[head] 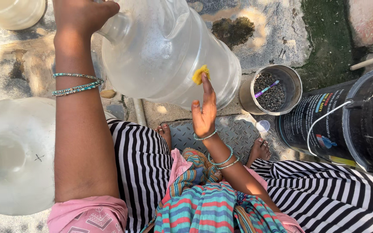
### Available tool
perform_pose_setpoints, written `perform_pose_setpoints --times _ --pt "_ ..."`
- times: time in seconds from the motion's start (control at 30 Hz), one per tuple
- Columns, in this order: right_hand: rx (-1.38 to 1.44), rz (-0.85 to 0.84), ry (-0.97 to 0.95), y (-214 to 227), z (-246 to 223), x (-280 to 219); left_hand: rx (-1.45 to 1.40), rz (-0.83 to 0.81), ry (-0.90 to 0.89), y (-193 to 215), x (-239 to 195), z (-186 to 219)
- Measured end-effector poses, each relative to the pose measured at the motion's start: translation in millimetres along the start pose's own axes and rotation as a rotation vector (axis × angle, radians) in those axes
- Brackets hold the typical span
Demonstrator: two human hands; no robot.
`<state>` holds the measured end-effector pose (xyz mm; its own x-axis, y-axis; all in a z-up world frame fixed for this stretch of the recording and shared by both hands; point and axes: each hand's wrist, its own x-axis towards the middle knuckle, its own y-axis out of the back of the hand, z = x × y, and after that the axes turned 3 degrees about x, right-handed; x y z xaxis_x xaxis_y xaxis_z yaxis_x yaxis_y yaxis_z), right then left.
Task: The person scrubs the exterior of a large plastic water dispenser bottle with a yellow sponge. They rotate the bottle to clean different sides and dip the sponge into a small container of liquid before continuing to scrub.
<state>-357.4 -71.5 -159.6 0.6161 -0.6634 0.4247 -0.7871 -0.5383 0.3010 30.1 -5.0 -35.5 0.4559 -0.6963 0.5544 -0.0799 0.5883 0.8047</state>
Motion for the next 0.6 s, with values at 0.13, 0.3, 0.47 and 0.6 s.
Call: perform_pose_setpoints --times 0.13,0.3,0.47,0.6 --pt "-0.275 0.065 0.083 17.9 30.0 40.1 -0.12 -0.119 0.223 12.3 -0.4 10.8" --pt "-0.127 -0.105 -0.367 54.9 74.9 133.1 -0.184 -0.097 0.246 17.7 1.1 28.1" --pt "0.282 -0.17 -0.304 39.4 33.9 155.6 -0.018 0.082 0.181 -6.0 7.7 39.6" --pt "-0.154 0.031 -0.047 1.5 -18.1 63.0 0.054 0.156 0.123 -18.2 7.4 36.8"
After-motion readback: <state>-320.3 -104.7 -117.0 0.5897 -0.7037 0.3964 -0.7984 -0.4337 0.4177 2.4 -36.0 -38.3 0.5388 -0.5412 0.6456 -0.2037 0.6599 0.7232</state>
